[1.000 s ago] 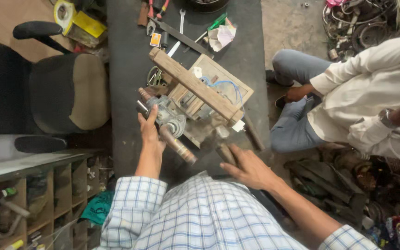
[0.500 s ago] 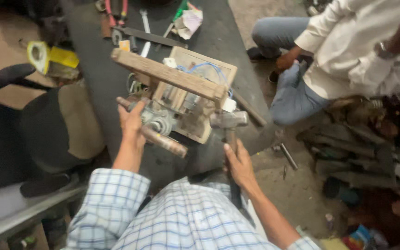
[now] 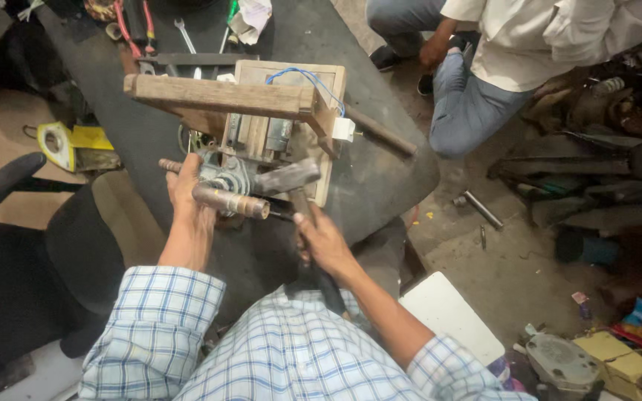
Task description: The person uses a hammer and a screwdriver to adjust and tighten components of a small electromechanical device mounted on a wooden frame. They repeatedly strike the device with the hammer and manipulate a metal rod with the screwdriver while another person observes.
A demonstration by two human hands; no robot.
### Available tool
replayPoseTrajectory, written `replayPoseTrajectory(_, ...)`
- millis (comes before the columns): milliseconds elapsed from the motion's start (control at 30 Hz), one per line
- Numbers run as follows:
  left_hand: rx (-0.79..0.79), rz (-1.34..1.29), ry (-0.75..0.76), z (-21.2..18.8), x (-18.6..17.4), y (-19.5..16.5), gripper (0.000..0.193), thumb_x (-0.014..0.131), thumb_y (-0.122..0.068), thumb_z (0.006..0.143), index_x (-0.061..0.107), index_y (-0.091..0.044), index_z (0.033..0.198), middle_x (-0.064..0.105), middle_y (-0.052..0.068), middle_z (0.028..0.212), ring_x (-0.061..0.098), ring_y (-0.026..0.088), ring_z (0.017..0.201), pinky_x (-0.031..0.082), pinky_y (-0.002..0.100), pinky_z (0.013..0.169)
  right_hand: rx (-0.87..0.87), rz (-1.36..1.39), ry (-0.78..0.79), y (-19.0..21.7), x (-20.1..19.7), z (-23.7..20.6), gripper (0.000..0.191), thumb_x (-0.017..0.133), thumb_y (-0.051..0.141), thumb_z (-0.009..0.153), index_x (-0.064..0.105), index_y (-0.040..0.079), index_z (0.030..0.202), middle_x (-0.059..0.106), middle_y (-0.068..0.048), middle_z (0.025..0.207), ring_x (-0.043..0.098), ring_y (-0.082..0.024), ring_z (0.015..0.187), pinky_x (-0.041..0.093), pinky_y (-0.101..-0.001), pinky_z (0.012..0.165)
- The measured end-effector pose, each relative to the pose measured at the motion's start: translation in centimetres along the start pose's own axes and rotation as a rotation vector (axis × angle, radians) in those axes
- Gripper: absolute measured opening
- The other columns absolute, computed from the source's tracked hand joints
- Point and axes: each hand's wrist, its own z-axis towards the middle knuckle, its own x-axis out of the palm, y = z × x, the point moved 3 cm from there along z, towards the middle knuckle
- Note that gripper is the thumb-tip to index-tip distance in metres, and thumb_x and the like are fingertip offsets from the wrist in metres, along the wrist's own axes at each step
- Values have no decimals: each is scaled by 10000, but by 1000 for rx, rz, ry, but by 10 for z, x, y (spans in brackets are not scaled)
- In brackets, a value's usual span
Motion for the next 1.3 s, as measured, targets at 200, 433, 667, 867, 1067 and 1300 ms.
replayPoseTrajectory(200, -18, -93, 16, -12, -3, 3, 670, 717, -84, 836, 340, -35, 1388, 592, 185, 1190, 724, 312, 946, 651, 456, 758, -336, 214, -397, -12, -45, -14, 374, 477, 423, 1065, 485, 49, 1053, 535, -25, 713, 524, -139, 474, 477, -329, 422)
replayPoseTrajectory(433, 46, 237, -124, 3, -9, -4, 675, 788, -233, 900, 505, 116, 1404, 639, 238, 1210, 695, 342, 960, 603, 480, 743, -21, 82, 40, -24, 23, 9, 411, 514, 401, 1055, 323, 370, 1419, 506, -26, 645, 500, -144, 486, 477, -321, 442)
replayPoseTrajectory(667, 72, 368, -185, -1, -18, -1, 683, 779, -268, 798, 485, 51, 1325, 643, 195, 1163, 705, 296, 940, 590, 419, 771, -52, 155, -171, -28, 5, 0, 496, 546, 427, 1031, 447, 29, 1312, 514, -7, 650, 495, -129, 468, 454, -302, 411)
replayPoseTrajectory(867, 30, 179, -88, -9, -7, -11, 660, 749, -233, 783, 481, 47, 1318, 643, 197, 1150, 728, 289, 904, 616, 427, 744, -258, -12, -333, -33, -20, 4, 442, 564, 389, 994, 448, 75, 1284, 552, -37, 652, 544, -134, 468, 477, -299, 411)
replayPoseTrajectory(1067, -6, 225, -116, -8, 7, -26, 652, 735, -257, 795, 497, 27, 1332, 649, 186, 1162, 720, 292, 913, 603, 424, 735, -446, 311, -400, -30, 6, 23, 595, 543, 387, 1103, 383, -179, 1197, 542, -59, 697, 540, -151, 505, 474, -301, 445)
replayPoseTrajectory(1300, 27, 236, -45, -5, 4, -28, 716, 743, -269, 796, 435, 2, 1383, 636, 173, 1182, 710, 277, 951, 599, 406, 772, 18, 76, -42, -10, 19, 23, 818, 553, 402, 990, 142, 104, 1631, 500, -22, 649, 483, -120, 479, 445, -308, 429)
